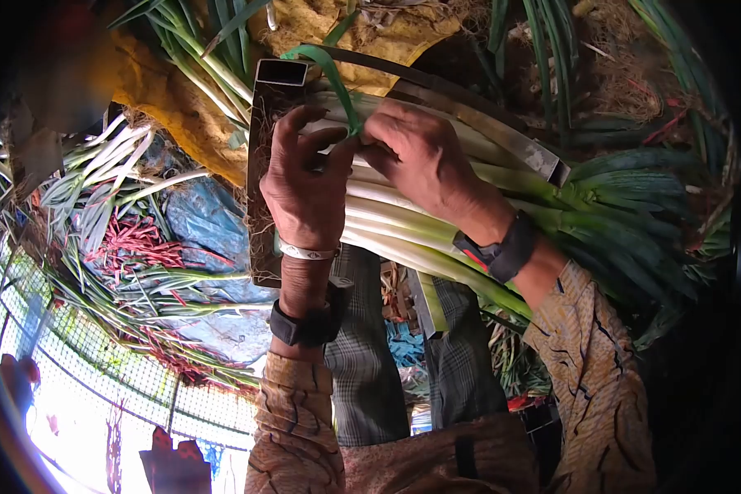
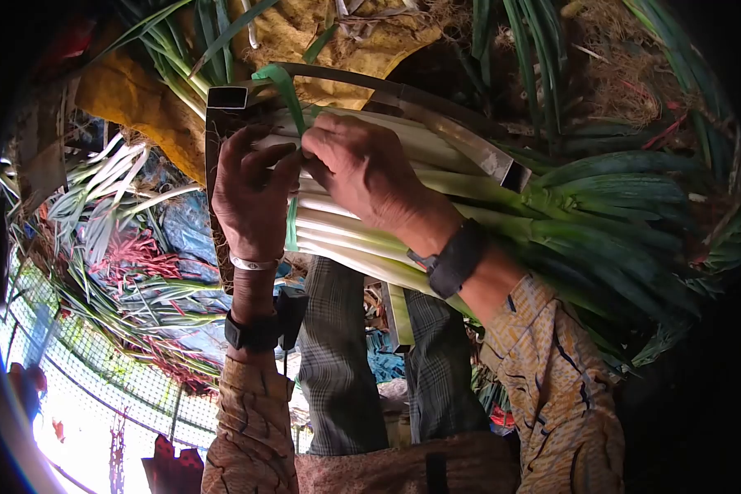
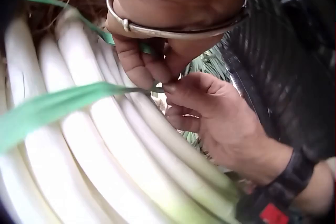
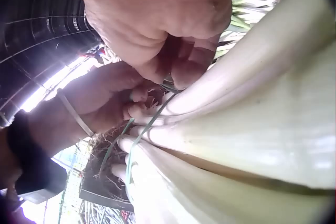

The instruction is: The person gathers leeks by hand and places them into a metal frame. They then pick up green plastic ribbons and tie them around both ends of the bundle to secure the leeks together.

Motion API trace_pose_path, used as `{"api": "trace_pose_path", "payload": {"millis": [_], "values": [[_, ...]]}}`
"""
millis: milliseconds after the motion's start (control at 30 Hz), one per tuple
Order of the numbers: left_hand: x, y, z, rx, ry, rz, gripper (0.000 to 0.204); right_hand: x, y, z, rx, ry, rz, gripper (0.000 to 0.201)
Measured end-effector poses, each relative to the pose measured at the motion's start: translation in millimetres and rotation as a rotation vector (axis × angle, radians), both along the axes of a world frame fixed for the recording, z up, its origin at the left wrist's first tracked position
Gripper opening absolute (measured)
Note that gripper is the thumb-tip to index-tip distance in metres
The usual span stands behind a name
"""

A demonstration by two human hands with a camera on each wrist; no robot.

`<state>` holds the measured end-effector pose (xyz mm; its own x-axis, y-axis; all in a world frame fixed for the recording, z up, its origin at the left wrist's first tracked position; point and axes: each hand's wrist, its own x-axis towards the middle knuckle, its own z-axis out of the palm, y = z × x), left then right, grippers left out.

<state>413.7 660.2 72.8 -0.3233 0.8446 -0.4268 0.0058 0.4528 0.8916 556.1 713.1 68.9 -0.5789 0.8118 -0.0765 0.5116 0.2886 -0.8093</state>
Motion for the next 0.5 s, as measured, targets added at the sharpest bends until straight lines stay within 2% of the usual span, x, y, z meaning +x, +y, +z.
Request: {"api": "trace_pose_path", "payload": {"millis": [33,67,167,200,233,333,433,467,500], "values": [[-0.8,1.8,3.6,0.003,0.117,-0.042,0.045,0.4,-2.3,3.7,-0.003,-0.027,0.014,0.017],[-2.0,1.3,7.7,-0.056,0.063,-0.025,0.038,1.7,-4.8,8.1,-0.062,-0.037,-0.013,0.016],[-7.8,-2.9,9.6,0.090,0.375,-0.264,0.027,4.1,-7.2,17.7,-0.193,-0.030,-0.074,0.015],[-7.1,-2.2,8.0,0.090,0.332,-0.255,0.016,4.0,-7.4,18.6,-0.210,-0.002,-0.086,0.015],[-7.0,-2.0,8.5,0.076,0.337,-0.274,0.016,3.6,-6.4,19.2,-0.225,0.025,-0.098,0.015],[-7.2,-2.8,7.8,0.055,0.369,-0.287,0.015,-4.6,3.0,18.4,-0.553,0.079,-0.247,0.015],[-9.5,-3.5,-2.6,0.064,0.393,-0.223,0.014,-13.2,1.4,13.4,-0.600,0.227,-0.383,0.017],[-9.1,-4.4,-2.4,0.051,0.372,-0.208,0.014,-12.1,3.6,13.7,-0.798,0.373,-0.438,0.018],[-8.6,-5.4,-2.6,0.038,0.350,-0.192,0.014,-7.4,6.8,15.3,-0.889,0.357,-0.417,0.015]]}}
